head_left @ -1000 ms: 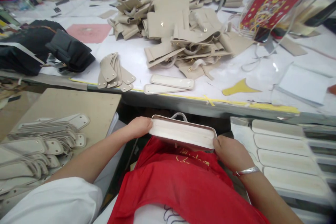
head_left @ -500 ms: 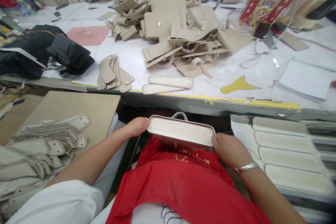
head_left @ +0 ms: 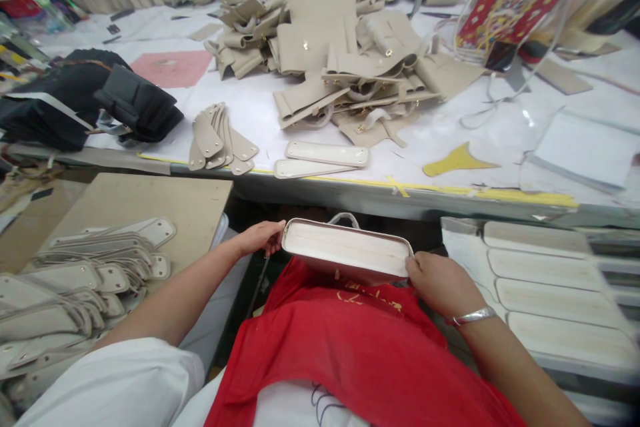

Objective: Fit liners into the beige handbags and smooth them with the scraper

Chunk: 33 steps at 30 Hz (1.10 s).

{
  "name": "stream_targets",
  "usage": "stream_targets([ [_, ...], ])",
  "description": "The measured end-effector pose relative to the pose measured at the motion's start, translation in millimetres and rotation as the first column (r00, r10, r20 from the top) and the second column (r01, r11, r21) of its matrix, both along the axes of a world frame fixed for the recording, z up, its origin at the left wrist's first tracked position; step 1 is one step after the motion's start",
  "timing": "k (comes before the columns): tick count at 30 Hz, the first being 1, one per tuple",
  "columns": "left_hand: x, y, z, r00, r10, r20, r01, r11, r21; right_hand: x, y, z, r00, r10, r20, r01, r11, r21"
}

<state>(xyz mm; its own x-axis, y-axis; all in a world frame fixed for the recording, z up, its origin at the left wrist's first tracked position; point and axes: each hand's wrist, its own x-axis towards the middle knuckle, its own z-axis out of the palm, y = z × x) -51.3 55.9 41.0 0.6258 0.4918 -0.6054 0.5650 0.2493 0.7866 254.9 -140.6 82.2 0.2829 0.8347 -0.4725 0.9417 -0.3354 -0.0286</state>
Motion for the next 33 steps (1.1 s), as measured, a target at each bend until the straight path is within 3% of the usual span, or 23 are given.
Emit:
stream_targets([
  [6,-3.4,-3.5,-17.1,0.988,0.081,0.133,-0.061,0.987,-0.151,0.3,1.0,-0.1,0.998,-0.056,-0.011,0.056,0.998,-0.008],
  [11,0.6,2.8,-22.2,0.991,0.049,0.123,-0.021,0.976,-0.218,0.7,0.9,0.8,0.996,-0.085,-0.006,0.085,0.996,-0.032],
  [17,5.3,8.8,-9.9,1.0,-0.022,0.003,0.022,0.993,-0.117,-0.6,2.1,0.9,0.996,-0.089,-0.008,0.089,0.995,-0.037],
  [21,11.9,10.3,11.9,0.97,-0.189,-0.151,0.202,0.977,0.07,-5.7,-3.8,5.5,0.992,-0.125,-0.013,0.125,0.992,0.02],
  [23,21.2,9.8,24.2,0.892,-0.295,-0.343,0.377,0.903,0.204,-6.1,-6.4,5.9,0.987,-0.158,-0.007,0.158,0.986,0.047],
  [24,28.4,6.5,30.3,0.846,-0.334,-0.415,0.479,0.819,0.317,-5.9,-7.2,5.6,0.984,-0.176,-0.003,0.176,0.983,0.053],
  [26,48.2,-10.0,41.8,0.817,-0.347,-0.46,0.574,0.571,0.587,-5.8,-8.4,4.8,0.98,-0.196,0.008,0.195,0.978,0.066],
  [28,74.6,-38.8,48.9,0.84,-0.391,-0.377,0.516,0.359,0.778,-7.0,-8.8,4.5,0.979,-0.204,0.021,0.201,0.976,0.084],
  [31,118.7,-84.0,44.3,0.757,-0.626,-0.184,0.4,0.222,0.889,-8.4,-8.5,3.5,0.981,-0.195,0.016,0.192,0.975,0.113],
  [33,141.9,-102.5,33.7,0.68,-0.704,-0.205,0.412,0.136,0.901,-7.8,-8.3,1.0,0.981,-0.195,-0.003,0.194,0.973,0.124],
])
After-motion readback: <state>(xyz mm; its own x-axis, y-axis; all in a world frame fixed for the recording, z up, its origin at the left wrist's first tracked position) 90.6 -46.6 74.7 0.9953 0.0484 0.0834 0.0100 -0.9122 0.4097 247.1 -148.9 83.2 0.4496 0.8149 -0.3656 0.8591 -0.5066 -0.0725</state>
